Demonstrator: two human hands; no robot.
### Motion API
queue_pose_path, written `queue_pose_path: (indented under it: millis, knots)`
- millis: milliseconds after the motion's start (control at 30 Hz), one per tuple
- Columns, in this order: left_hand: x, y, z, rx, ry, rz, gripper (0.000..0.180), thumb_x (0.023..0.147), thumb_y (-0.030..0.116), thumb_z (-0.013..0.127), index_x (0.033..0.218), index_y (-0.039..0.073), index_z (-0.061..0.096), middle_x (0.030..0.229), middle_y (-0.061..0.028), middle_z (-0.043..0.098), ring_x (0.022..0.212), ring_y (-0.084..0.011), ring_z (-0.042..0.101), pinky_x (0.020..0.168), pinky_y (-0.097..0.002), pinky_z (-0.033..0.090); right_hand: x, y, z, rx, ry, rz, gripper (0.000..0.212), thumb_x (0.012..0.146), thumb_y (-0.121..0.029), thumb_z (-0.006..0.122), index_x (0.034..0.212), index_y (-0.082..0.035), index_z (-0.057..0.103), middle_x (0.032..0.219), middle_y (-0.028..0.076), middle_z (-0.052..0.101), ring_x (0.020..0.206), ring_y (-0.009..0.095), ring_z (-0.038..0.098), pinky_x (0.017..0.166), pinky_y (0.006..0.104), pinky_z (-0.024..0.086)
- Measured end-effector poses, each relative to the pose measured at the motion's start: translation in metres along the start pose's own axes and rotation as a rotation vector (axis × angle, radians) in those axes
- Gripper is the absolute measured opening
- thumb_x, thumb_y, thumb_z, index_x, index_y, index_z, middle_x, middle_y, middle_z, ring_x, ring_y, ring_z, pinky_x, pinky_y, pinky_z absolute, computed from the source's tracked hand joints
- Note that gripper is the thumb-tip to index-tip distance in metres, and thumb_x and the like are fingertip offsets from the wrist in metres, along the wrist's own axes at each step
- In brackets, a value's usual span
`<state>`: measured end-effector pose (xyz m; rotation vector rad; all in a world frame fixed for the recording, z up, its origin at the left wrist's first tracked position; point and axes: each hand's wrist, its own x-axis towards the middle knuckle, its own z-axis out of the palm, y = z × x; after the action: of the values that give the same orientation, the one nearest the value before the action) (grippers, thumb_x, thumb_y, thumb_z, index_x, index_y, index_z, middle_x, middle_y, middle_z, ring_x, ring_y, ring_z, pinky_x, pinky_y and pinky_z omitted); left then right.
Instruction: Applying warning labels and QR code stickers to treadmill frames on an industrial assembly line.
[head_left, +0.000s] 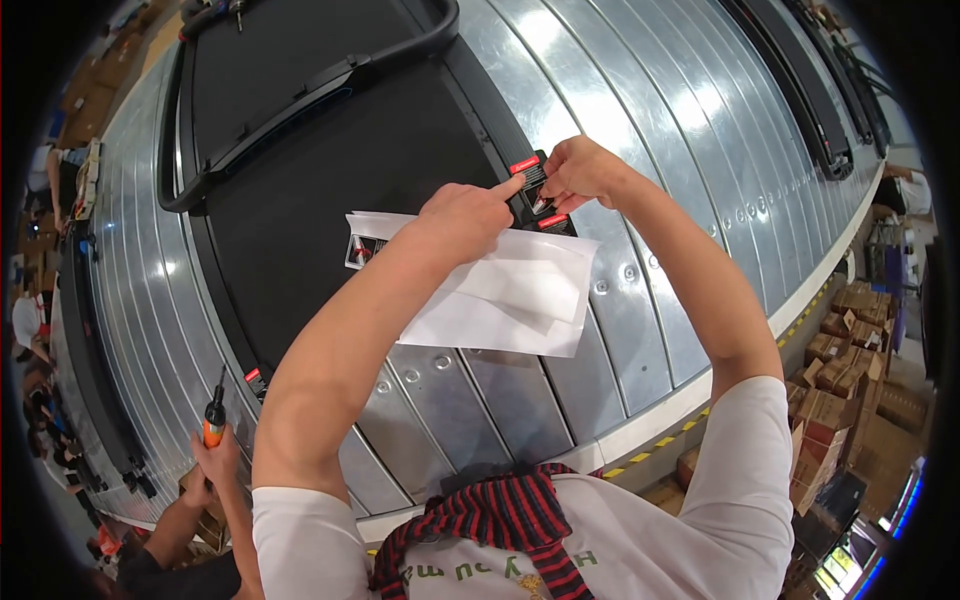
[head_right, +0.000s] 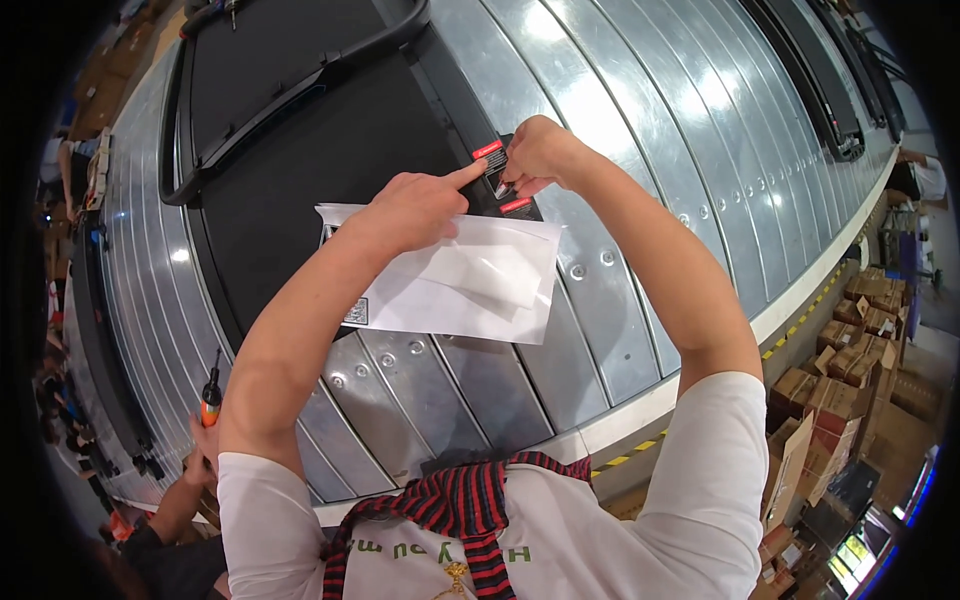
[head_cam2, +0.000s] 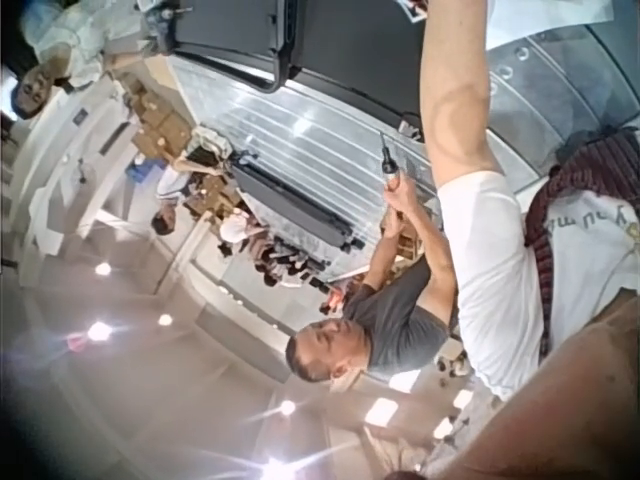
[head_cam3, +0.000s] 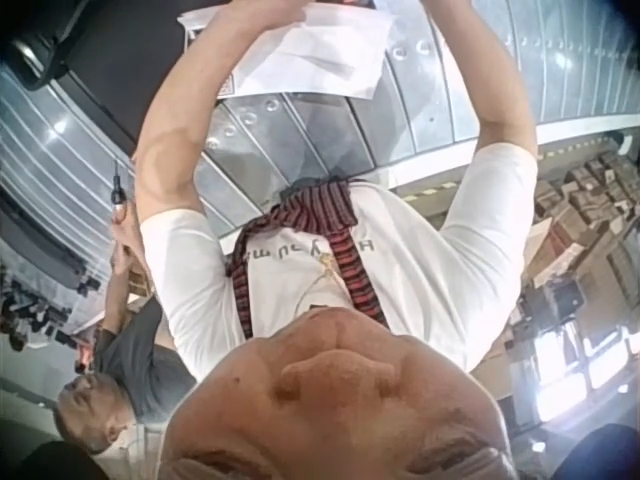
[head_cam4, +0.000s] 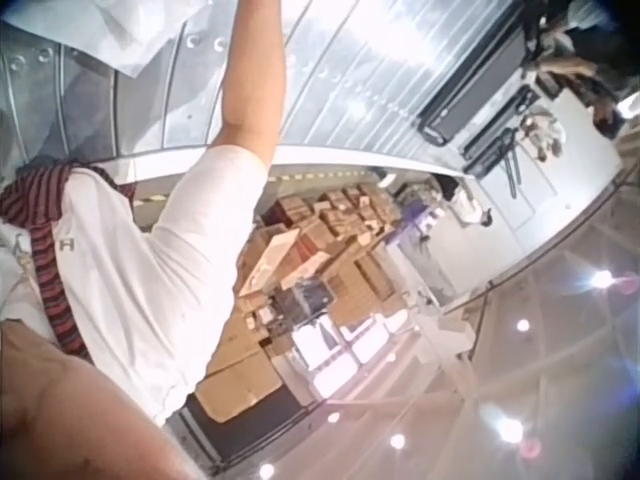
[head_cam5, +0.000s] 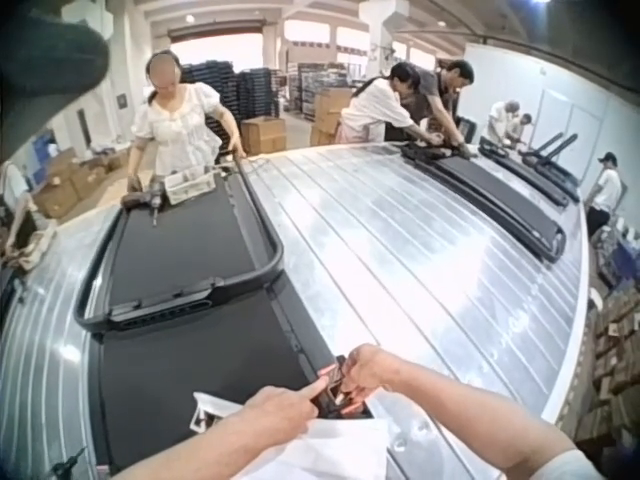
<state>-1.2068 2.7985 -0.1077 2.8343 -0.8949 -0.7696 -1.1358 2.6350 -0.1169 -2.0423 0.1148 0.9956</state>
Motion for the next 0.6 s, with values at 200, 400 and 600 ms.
queue_pose_path:
  millis: [200,400,600]
  knots:
    - [0.002,-0.001,0.001,-0.008,0.037,0.032,0.014,0.068,0.008,0.058,0.080,0.008,0.064,0.133,-0.0028,0.032,0.085,-0.0203,0.059,0.072,-0.0335,0.047,0.004,0.004,-0.003,0.001,0.008,-0.002,0.018,0.066,0.004,0.062,0.080,0.004,0.052,0.070,0.013,0.058,0.060,0.020,0.060,0.053,0.0278,0.053]
    - [-0.006,-0.004,0.009,-0.056,0.153,0.056,0.009,0.067,0.009,0.059,0.075,0.007,0.063,0.130,-0.0037,0.037,0.084,-0.0216,0.059,0.071,-0.0340,0.047,-0.001,0.001,0.010,-0.650,0.159,-0.245,0.030,0.063,-0.007,0.070,0.084,0.005,0.051,0.069,0.012,0.057,0.061,0.019,0.060,0.050,0.0284,0.049]
    - [-0.051,0.013,0.018,-0.148,0.238,0.097,0.006,0.069,0.012,0.057,0.069,0.007,0.054,0.110,-0.0090,0.054,0.075,-0.0269,0.058,0.063,-0.0388,0.046,-0.003,0.021,0.007,-0.547,0.177,-0.154,0.069,0.052,-0.037,0.080,0.097,0.004,0.048,0.069,0.011,0.056,0.069,0.018,0.058,0.049,0.0310,0.046]
